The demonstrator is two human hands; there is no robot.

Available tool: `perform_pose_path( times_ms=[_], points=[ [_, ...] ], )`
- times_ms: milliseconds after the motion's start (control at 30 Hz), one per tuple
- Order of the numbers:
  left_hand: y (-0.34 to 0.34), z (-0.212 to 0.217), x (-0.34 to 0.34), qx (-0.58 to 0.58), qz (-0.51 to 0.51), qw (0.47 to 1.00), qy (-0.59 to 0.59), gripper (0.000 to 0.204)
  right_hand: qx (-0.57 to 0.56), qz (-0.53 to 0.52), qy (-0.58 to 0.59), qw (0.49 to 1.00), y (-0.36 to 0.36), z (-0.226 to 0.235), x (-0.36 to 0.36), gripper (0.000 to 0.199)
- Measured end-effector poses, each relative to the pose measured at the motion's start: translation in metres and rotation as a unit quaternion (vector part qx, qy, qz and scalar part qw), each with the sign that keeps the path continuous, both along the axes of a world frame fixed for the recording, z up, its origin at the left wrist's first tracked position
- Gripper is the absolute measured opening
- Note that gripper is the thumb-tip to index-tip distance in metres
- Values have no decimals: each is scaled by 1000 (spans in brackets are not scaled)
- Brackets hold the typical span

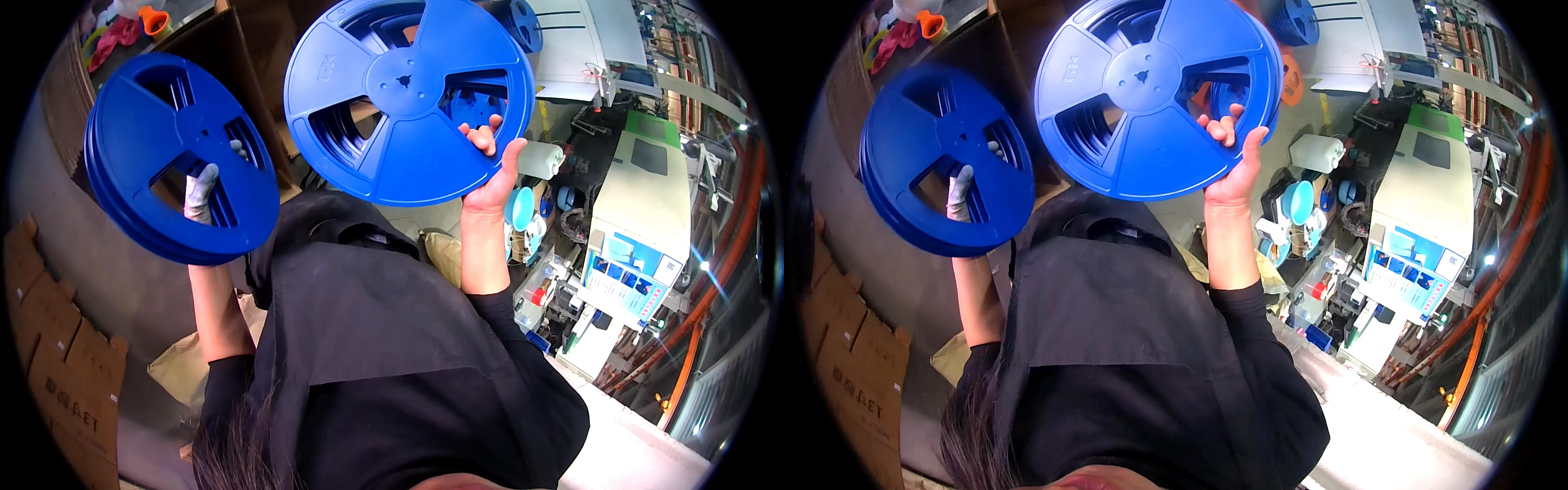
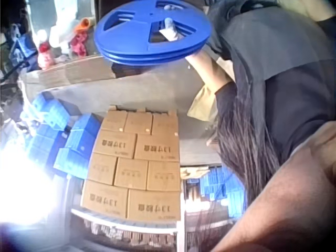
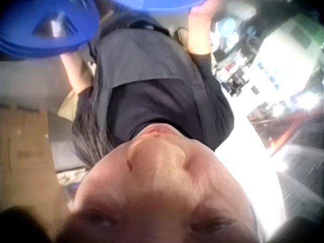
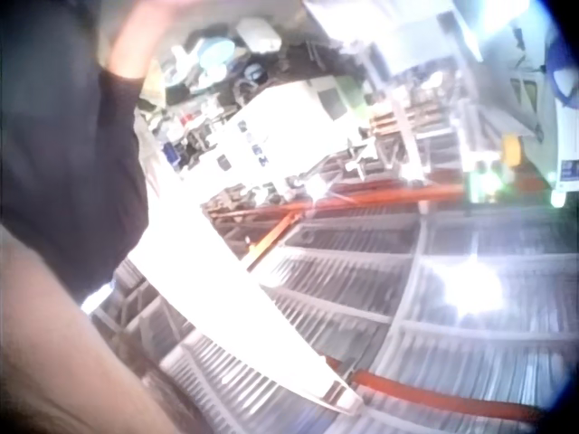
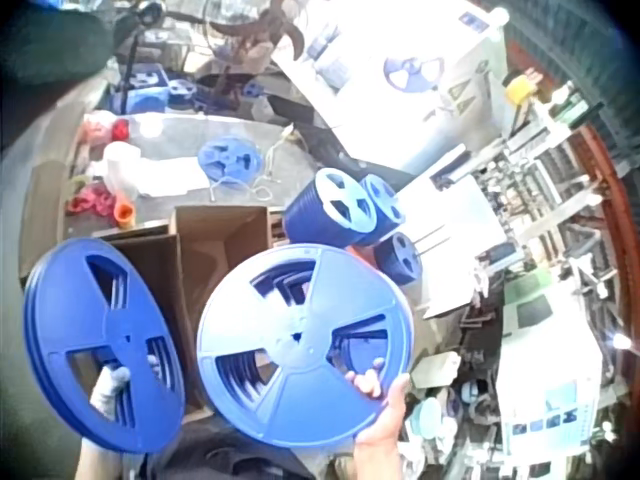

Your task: The person assembles a cardboard box and uses a handheld tape dispenser to seal it. They then repeatedly pick up blue plastic spools from a nearby pile, inspect them, and place them into the box. The person also places a stack of spools into a cloth bag.

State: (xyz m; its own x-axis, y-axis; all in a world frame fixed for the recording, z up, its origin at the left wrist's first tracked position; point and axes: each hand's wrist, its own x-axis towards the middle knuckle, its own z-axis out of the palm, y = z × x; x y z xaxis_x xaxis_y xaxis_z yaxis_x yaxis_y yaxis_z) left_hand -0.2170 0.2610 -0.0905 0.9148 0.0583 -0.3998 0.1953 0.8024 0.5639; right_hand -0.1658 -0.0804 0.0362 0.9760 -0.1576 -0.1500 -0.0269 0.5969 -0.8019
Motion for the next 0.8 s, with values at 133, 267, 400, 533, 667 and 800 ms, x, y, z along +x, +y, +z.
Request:
perform_pose_path(
  times_ms=[133, 267, 400, 533, 667, 800],
  points=[
    [-18, 19, 12, 21, 1, 999, 29, 51, -18, 13, -12, 1000, 0, 2, 5, 57],
    [-42, -5, 15, -183, -111, 976, 48, 34, -150, 80, -66, 983, 30, -6, 0, 57],
    [-87, 17, 37, -49, -183, 981, -30, 60, -312, 171, 3, 935, 100, -10, -39, 66],
    [-100, 16, 29, -115, -193, 971, -76, 47, -274, 283, -19, 919, 101, -21, -40, 73],
    [-98, 25, 18, -175, -156, 971, 45, 38, -409, 290, -10, 865, 87, -34, -43, 66],
    [-71, 47, 23, -127, -132, 979, 89, 39, -304, 237, -5, 923, 79, -23, -34, 39]
  ],
)
